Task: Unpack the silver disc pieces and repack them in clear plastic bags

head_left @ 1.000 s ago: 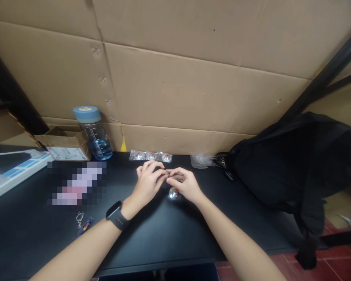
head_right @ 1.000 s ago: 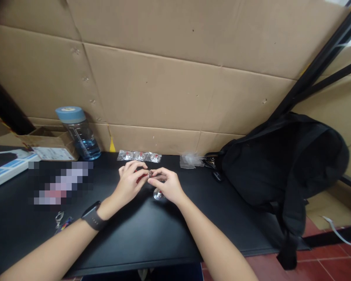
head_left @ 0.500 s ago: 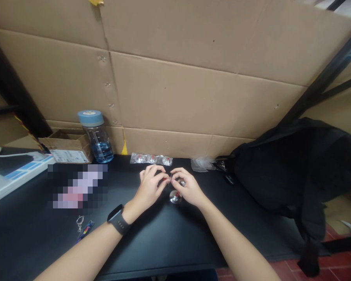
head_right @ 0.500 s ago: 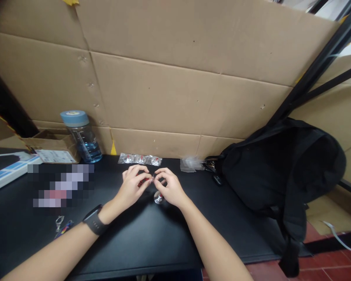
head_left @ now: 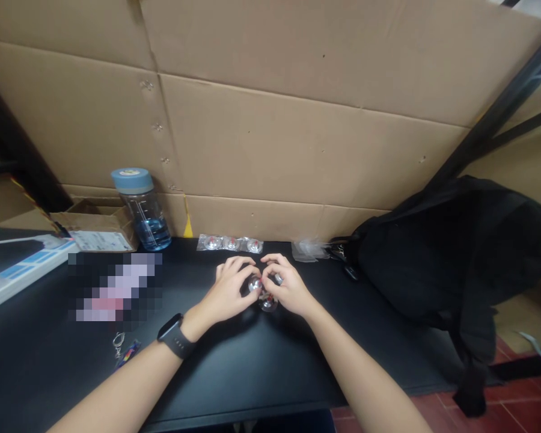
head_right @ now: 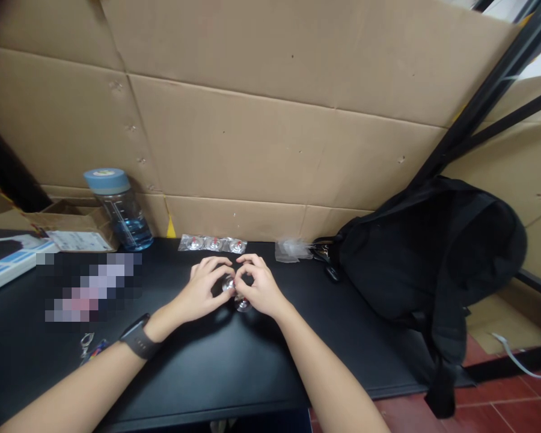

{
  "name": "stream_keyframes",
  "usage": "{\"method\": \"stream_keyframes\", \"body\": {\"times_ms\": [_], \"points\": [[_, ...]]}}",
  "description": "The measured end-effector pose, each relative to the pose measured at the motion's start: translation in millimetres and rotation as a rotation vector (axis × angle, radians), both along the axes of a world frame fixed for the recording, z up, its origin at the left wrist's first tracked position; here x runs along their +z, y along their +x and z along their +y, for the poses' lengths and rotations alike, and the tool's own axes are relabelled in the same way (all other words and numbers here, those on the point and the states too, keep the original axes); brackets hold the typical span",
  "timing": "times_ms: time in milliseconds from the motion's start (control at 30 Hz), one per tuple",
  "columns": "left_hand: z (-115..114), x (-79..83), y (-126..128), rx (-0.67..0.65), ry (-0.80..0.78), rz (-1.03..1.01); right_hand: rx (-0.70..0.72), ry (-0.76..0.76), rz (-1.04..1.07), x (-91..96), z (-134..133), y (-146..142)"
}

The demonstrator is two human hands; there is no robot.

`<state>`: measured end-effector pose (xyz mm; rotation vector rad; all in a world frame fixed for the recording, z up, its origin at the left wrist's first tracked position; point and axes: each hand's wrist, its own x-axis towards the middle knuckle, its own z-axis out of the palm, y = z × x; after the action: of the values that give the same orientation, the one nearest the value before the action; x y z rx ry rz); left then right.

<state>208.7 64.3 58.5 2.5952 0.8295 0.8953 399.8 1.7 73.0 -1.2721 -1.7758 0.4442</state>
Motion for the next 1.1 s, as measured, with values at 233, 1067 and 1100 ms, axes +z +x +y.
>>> {"method": "stream_keyframes", "body": {"times_ms": [233,1067,1100], "points": [[4.6,-3.8,0.7,-0.010,0.049,-0.013,-0.013,-0.004,-0.056,0.0,1.1,2.5],[9.2,-11.6,-2.6,-0.097,-0.032,0.176,-0.857,-0.237,-0.541,-26.2,12.1,124.7],[9.3,-11.4,-2.7,-0.098,-0.032,0.175,-0.842,-0.255,-0.542,-26.3,11.8,125.4]]}}
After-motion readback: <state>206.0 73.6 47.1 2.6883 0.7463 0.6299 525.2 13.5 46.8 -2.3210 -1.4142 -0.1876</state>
